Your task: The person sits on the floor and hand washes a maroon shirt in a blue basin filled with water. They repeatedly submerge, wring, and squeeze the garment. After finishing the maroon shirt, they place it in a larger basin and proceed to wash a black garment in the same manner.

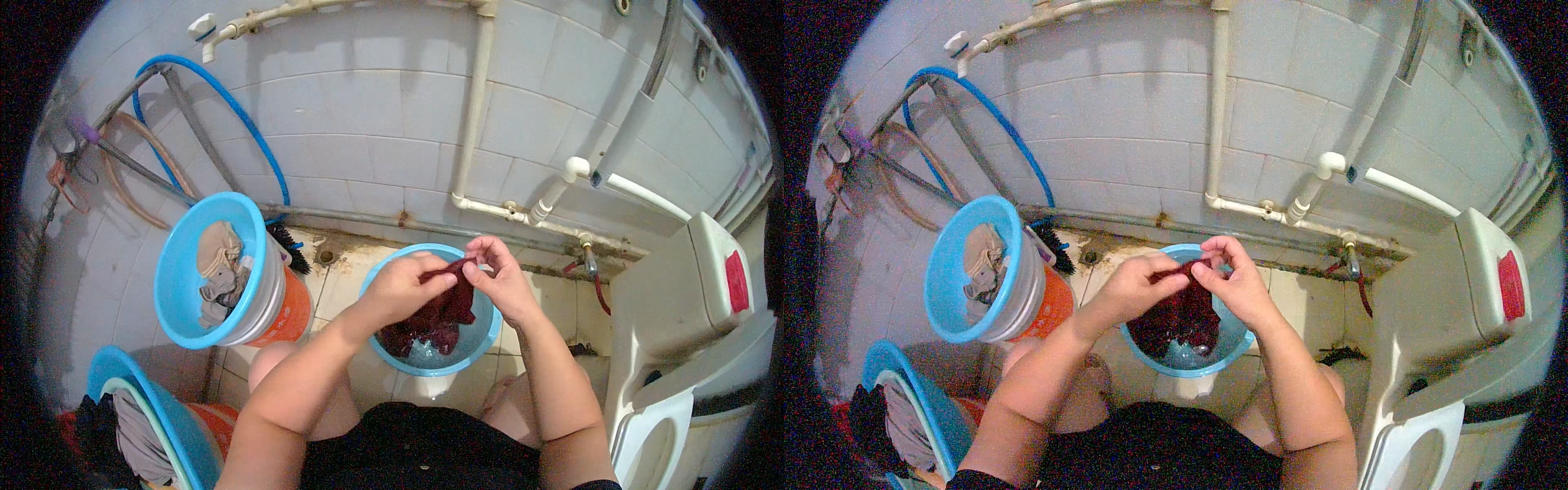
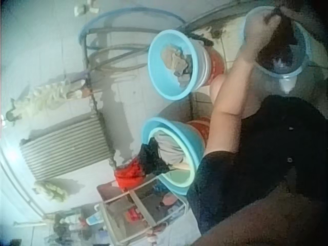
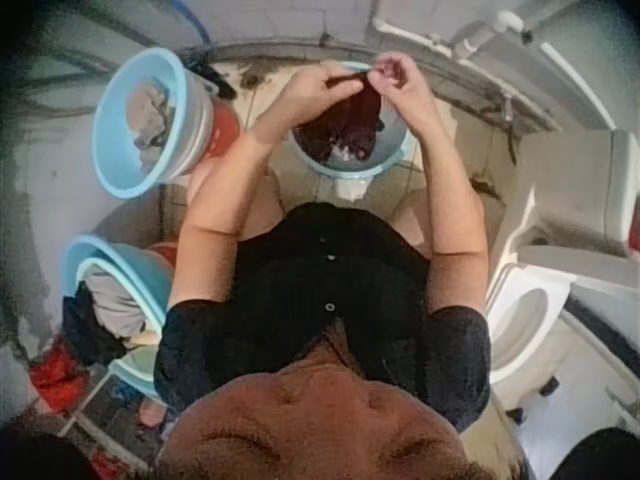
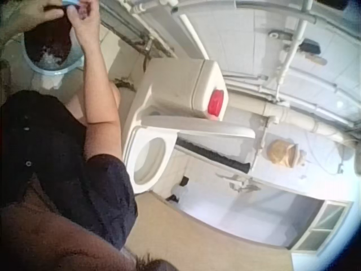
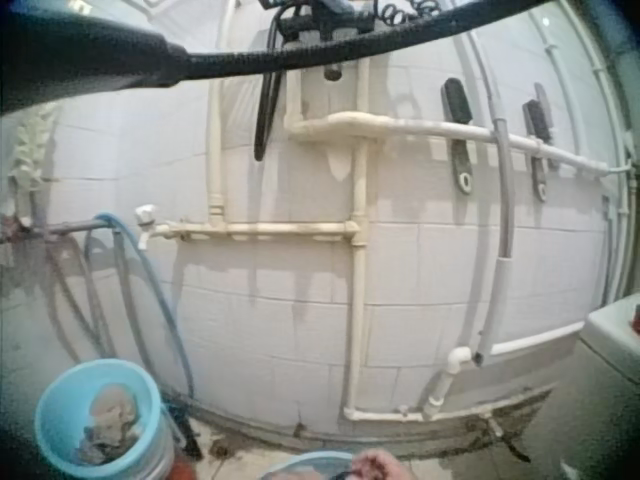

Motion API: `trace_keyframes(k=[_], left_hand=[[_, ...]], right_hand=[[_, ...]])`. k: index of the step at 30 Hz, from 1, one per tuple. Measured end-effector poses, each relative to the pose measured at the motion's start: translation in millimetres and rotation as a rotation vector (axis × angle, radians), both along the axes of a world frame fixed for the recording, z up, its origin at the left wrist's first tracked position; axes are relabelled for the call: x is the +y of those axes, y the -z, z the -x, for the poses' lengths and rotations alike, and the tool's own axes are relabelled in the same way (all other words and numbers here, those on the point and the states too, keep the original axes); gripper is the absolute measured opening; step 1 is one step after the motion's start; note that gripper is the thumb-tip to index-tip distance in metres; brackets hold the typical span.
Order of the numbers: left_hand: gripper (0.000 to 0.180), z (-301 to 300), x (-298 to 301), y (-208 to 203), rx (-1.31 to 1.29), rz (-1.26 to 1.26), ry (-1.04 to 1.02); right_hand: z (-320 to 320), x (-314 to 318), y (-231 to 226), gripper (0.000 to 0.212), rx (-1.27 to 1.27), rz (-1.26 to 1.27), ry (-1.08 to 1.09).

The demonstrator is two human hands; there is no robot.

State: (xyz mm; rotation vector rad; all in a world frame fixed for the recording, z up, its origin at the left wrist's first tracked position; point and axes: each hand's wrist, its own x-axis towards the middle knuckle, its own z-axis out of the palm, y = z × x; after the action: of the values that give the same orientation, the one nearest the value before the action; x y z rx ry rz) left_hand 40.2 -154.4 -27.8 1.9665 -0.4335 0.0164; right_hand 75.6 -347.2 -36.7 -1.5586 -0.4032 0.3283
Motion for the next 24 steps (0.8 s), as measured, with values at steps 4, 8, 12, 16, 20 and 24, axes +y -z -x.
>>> trace_keyframes(k=[4,8,12,16,20,24], left_hand=[[0.019,-7,23,-7,-0.015,0.178,-0.013],[0.018,-8,34,-9,0.080,0.432,-0.190],[0.021,-5,46,-10,0.372,0.785,-0.272],[0.021,-8,47,0,0.377,0.797,-0.368],[0.019,-3,44,-17,0.493,0.857,-0.172],[0.020,-3,40,-23,0.459,0.834,-0.208]], right_hand=[[1,-6,14,0.075,-0.169,0.215,-0.194],[6,-1,28,0.039,-0.017,0.237,-0.155],[9,3,19,0.016,-0.082,0.200,0.077],[3,3,28,0.014,-0.148,0.122,0.232],[-5,-2,23,0.016,-0.211,-0.084,0.220],[0,-10,-2,0.023,-0.252,-0.131,0.199]])
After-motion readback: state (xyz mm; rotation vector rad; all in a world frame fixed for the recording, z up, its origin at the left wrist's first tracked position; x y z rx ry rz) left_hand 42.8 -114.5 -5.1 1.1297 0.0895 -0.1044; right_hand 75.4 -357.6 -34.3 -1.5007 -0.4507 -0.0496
